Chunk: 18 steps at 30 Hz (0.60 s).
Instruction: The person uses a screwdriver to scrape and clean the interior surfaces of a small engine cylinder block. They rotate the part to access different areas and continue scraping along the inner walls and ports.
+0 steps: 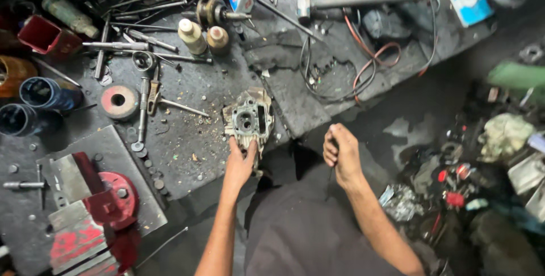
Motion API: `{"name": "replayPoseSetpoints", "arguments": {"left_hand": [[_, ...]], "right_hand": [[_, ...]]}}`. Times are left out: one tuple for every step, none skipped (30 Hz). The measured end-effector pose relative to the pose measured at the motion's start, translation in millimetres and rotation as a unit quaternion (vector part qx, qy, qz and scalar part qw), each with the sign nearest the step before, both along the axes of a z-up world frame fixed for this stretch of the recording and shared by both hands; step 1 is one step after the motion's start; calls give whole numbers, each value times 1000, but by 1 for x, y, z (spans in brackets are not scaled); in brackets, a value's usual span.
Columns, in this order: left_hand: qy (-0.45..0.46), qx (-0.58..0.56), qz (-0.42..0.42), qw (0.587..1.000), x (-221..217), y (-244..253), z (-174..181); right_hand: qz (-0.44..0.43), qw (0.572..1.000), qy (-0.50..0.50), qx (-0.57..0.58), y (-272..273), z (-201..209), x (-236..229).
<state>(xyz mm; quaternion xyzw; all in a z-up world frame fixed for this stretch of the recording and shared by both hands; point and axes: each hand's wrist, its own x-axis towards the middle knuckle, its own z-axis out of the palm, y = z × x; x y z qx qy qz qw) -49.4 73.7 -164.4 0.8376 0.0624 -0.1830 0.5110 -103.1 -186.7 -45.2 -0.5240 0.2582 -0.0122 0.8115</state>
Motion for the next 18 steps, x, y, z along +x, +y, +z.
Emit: {"name": "replayPoseSetpoints", "arguments": {"left_hand": [[8, 10, 2, 1000, 1, 0, -2], [-2, 16, 7, 1000, 1, -1, -4], [-11, 23, 12, 1000, 0, -2, -5], [-20, 30, 17, 999, 1, -3, -6], [-16, 28, 23, 999, 1, -2, -6], [-11, 26, 28, 999, 1, -3, -5], [-5, 26, 34, 999, 1, -5, -2], [0, 42, 41, 998, 0, -9, 3], [4, 59, 49, 997, 0, -11, 10], [9, 77, 57, 995, 0, -14, 18], [22, 107, 61, 992, 0, -15, 27], [37, 137, 65, 988, -2, -17, 36], [51, 167, 69, 982, -4, -21, 44], [60, 184, 81, 978, -6, -25, 50], [68, 200, 95, 973, -7, -29, 54], [77, 216, 109, 967, -8, -34, 55], [57, 219, 138, 964, -10, -38, 54], [36, 223, 167, 960, -11, -44, 50]], "right_hand": [[10, 1000, 18, -7, -1, -2, 5], [20, 999, 37, -14, -3, -2, 10], [30, 998, 55, -20, -4, -4, 14], [45, 997, 51, -45, -6, -6, 19], [62, 995, 48, -69, -5, -9, 26], [79, 992, 44, -92, -5, -12, 33], [90, 991, 21, -97, -10, -13, 37], [101, 990, -1, -100, -16, -14, 41], [113, 988, -24, -101, -19, -16, 48], [102, 992, -56, -46, -24, -17, 53], [89, 992, -88, 13, -27, -19, 59], [76, 987, -118, 72, -30, -19, 65], [80, 980, -162, 79, -33, -20, 72], [83, 971, -205, 86, -36, -20, 79], [87, 960, -249, 94, -39, -20, 87], [86, 946, -293, 111, -41, -20, 97], [85, 929, -336, 129, -44, -21, 107], [83, 911, -377, 148, -46, -22, 117]]}}
